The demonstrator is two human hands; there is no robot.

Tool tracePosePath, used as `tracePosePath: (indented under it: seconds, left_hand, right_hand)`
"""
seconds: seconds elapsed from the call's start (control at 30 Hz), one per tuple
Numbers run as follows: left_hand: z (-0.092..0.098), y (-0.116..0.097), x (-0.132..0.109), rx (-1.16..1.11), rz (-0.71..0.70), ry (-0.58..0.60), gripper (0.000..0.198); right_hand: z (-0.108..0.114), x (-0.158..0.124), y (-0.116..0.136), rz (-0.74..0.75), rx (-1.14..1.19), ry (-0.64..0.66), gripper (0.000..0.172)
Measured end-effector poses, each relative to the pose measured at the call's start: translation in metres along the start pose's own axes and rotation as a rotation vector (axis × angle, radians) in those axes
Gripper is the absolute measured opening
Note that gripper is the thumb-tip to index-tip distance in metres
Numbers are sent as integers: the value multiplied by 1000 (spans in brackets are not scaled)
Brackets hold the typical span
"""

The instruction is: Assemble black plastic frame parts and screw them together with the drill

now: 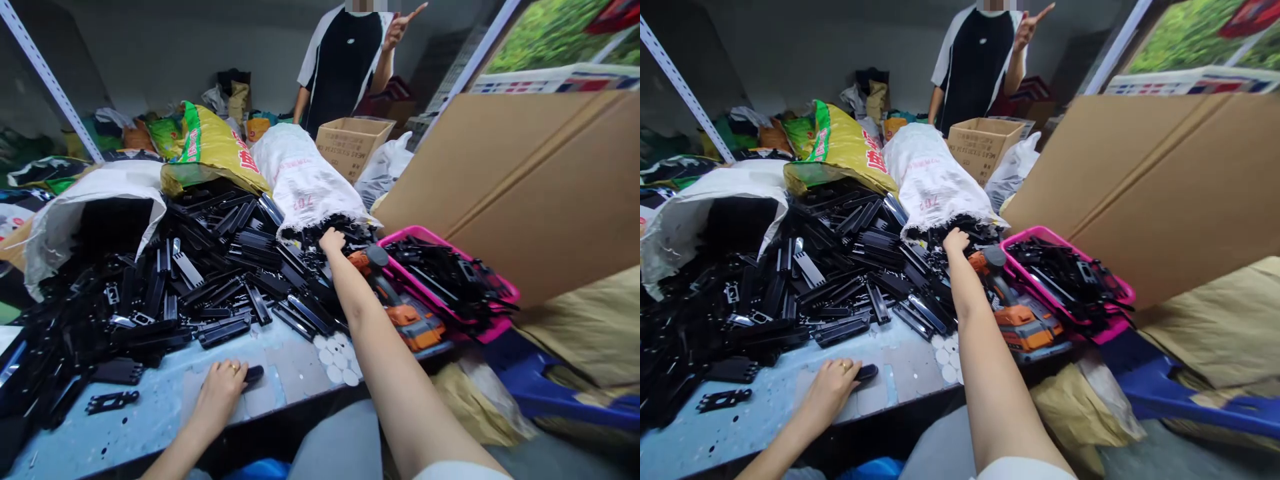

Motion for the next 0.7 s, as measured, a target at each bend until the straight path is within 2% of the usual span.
tracePosePath:
  seconds: [0.1,0.2,0.3,0.4,0.47,0.53,0.63,0.7]
  left_hand:
    - [-11,1,-8,-21,-11,-110,36]
    - [-16,1,-11,-40,-12,-171,36]
    - [-16,3,-9,-50,5,-184,37]
    - [-14,4,-10,-54,13,-191,36]
    - [-11,5,-12,-85,21,-197,33]
    - [-4,6,-15,-149,31,-220,33]
    - [11,5,-19,-237,42,-285,38]
    - [19,4,-18,-252,52,-285,38]
  right_hand:
    - [-19,24,-2,-38,-16,40,46]
    - [-28,34,1,-42,-40,75,48]
    - [-24,30,5,-11,-65,130,42]
    - [-5,10,9,49,-92,107,40]
    - [14,-13,15,113,-109,27,38]
    - [33,-48,26,231,-119,-76,36]
    - [50,-125,52,532,-127,-202,31]
    - [48,-188,68,778,-128,-217,24]
Point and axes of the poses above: each hand's wrist, its own x-axis towards the middle knuckle, its own z-axis out of the back of the hand, y = z × x, the point moved 6 cm from there along x, towards the middle knuckle, and after that the axes turned 11 degrees about -x, right-handed, at the moved point
